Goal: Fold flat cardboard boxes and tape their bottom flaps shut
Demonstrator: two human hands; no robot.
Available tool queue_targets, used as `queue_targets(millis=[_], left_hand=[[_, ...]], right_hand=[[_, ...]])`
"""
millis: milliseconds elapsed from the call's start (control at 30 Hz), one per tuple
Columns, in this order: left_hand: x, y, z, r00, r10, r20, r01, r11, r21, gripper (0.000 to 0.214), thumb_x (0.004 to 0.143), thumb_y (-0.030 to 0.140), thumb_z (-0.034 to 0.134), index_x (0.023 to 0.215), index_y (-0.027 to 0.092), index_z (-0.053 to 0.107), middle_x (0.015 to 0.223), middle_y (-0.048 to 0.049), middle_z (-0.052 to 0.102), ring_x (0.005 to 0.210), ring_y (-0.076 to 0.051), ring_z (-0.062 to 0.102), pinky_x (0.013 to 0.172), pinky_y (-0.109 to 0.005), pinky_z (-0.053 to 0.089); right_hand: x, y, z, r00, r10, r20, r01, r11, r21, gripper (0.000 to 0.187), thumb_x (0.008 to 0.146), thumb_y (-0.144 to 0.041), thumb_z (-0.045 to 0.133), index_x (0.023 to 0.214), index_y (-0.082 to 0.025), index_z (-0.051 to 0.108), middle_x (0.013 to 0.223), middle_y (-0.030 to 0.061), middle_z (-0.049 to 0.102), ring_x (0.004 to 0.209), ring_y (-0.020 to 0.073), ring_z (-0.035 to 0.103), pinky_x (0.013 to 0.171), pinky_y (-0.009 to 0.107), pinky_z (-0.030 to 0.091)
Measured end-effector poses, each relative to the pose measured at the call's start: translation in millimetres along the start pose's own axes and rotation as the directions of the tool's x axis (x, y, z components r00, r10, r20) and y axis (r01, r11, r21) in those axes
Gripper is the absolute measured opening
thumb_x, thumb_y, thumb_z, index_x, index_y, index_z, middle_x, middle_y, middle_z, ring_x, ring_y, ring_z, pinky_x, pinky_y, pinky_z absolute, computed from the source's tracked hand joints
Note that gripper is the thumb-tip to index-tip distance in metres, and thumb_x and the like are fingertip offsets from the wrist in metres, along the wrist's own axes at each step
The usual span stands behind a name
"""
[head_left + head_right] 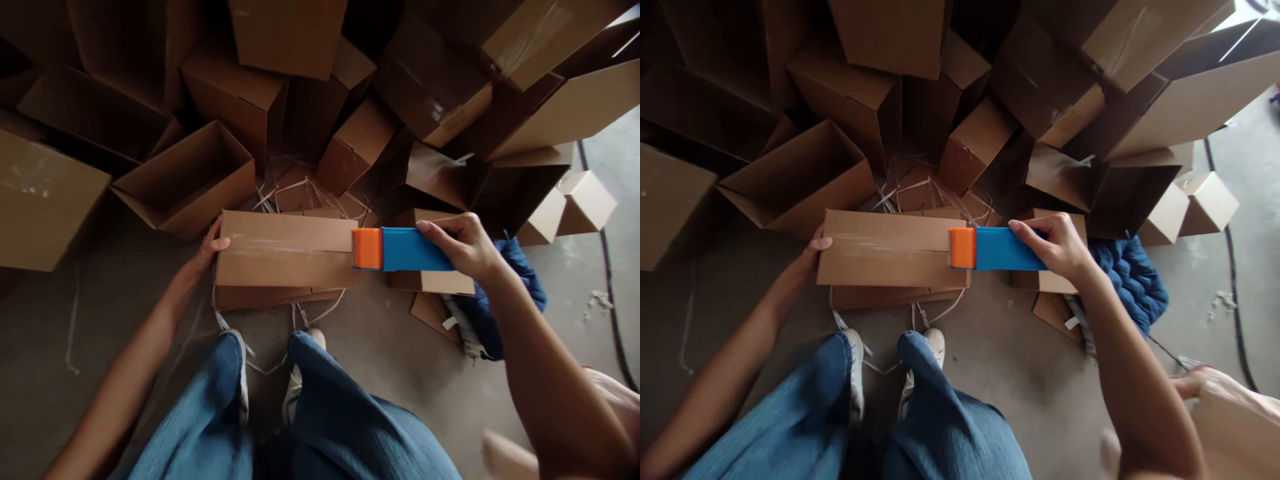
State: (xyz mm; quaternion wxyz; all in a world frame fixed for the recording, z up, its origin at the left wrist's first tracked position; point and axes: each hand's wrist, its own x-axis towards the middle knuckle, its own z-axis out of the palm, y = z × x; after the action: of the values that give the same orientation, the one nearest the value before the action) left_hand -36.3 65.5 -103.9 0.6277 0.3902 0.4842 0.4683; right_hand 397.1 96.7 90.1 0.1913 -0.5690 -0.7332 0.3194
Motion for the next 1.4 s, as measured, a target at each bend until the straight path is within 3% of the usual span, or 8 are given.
queue_targets(millis=[233, 333, 500, 667, 867, 1000, 1167, 1400], left_hand=[[-2.4, 0.8, 0.7, 1.000, 0.014, 0.011, -0.014, 1.000, 0.001, 0.060, 0.061, 0.061, 0.077, 0.107, 0.026, 0.061, 0.097, -0.0037, 0.070, 0.115, -0.036, 0.060, 0.084, -0.042, 0.052], [-1.0, -1.3, -0.4, 1.000, 0.020, 0.005, -0.020, 1.000, -0.009, 0.060, 0.059, 0.062, 0.078, 0.105, 0.027, 0.062, 0.094, -0.0040, 0.070, 0.112, -0.036, 0.061, 0.083, -0.043, 0.052], [0.9, -2.8, -1.0, 1.000, -0.018, -0.011, 0.018, 1.000, -0.024, 0.065, 0.056, 0.062, 0.080, 0.106, 0.025, 0.061, 0.096, -0.0042, 0.070, 0.108, -0.036, 0.063, 0.082, -0.042, 0.052], [0.4, -3.4, -2.9, 1.000, 0.016, 0.006, -0.016, 1.000, 0.016, 0.066, 0.058, 0.065, 0.078, 0.108, 0.025, 0.062, 0.102, -0.0053, 0.069, 0.118, -0.038, 0.059, 0.088, -0.045, 0.052], [1.0, -3.7, -4.7, 1.000, 0.018, 0.018, -0.019, 0.999, 0.040, 0.069, 0.058, 0.066, 0.078, 0.112, 0.026, 0.062, 0.103, -0.0055, 0.069, 0.122, -0.039, 0.055, 0.090, -0.045, 0.052], [0.0, -1.0, -0.8, 1.000, 0.004, 0.017, -0.005, 1.000, 0.010, 0.070, 0.058, 0.067, 0.078, 0.113, 0.026, 0.062, 0.100, -0.0049, 0.069, 0.120, -0.038, 0.057, 0.089, -0.045, 0.053], [-2.1, 0.8, 1.3, 1.000, 0.000, 0.010, 0.000, 1.000, 0.003, 0.069, 0.059, 0.064, 0.078, 0.115, 0.026, 0.063, 0.103, -0.0064, 0.071, 0.118, -0.039, 0.060, 0.089, -0.046, 0.055], [-0.7, 1.8, 1.8, 0.999, 0.042, 0.020, -0.043, 0.999, 0.009, 0.074, 0.056, 0.066, 0.078, 0.119, 0.029, 0.067, 0.100, -0.0098, 0.074, 0.111, -0.040, 0.067, 0.082, -0.047, 0.058]], right_hand=[[-28.6, 57.6, -54.4, 0.989, 0.122, -0.085, -0.122, 0.992, -0.002, 0.072, 0.081, -0.073, 0.070, 0.039, -0.023, 0.040, 0.041, -0.0021, 0.021, 0.035, 0.0038, 0.020, 0.037, 0.035, 0.010], [-36.6, 76.2, -65.4, 0.986, 0.141, -0.092, -0.140, 0.990, 0.013, 0.072, 0.081, -0.074, 0.069, 0.038, -0.024, 0.039, 0.039, -0.0016, 0.021, 0.033, 0.0046, 0.020, 0.035, 0.036, 0.009], [-32.7, 79.4, -61.5, 0.986, 0.158, -0.053, -0.154, 0.985, 0.074, 0.074, 0.076, -0.074, 0.073, 0.034, -0.025, 0.037, 0.036, -0.0010, 0.022, 0.030, 0.0050, 0.021, 0.032, 0.036, 0.009], [-30.4, 71.4, -62.3, 0.968, 0.231, -0.094, -0.223, 0.971, 0.089, 0.063, 0.066, -0.070, 0.084, 0.038, -0.019, 0.059, 0.036, 0.0026, 0.035, 0.031, 0.0063, 0.030, 0.034, 0.035, 0.013], [-29.6, 68.3, -65.7, 0.954, 0.277, -0.115, -0.268, 0.959, 0.088, 0.053, 0.062, -0.064, 0.089, 0.043, -0.018, 0.069, 0.039, 0.0037, 0.043, 0.034, 0.0071, 0.037, 0.038, 0.034, 0.019], [-28.7, 68.7, -66.7, 0.973, 0.220, -0.063, -0.213, 0.972, 0.103, 0.049, 0.065, -0.057, 0.089, 0.044, -0.018, 0.069, 0.038, 0.0030, 0.041, 0.034, 0.0079, 0.035, 0.037, 0.034, 0.019], [-30.0, 70.4, -66.5, 0.978, 0.186, -0.097, -0.178, 0.980, 0.085, 0.052, 0.065, -0.060, 0.089, 0.041, -0.020, 0.066, 0.040, 0.0026, 0.039, 0.035, 0.0088, 0.032, 0.037, 0.036, 0.014], [-35.8, 75.4, -62.9, 0.965, 0.227, -0.133, -0.222, 0.974, 0.051, 0.048, 0.069, -0.057, 0.087, 0.047, -0.021, 0.065, 0.046, 0.0028, 0.044, 0.043, 0.0100, 0.037, 0.041, 0.034, 0.020]])
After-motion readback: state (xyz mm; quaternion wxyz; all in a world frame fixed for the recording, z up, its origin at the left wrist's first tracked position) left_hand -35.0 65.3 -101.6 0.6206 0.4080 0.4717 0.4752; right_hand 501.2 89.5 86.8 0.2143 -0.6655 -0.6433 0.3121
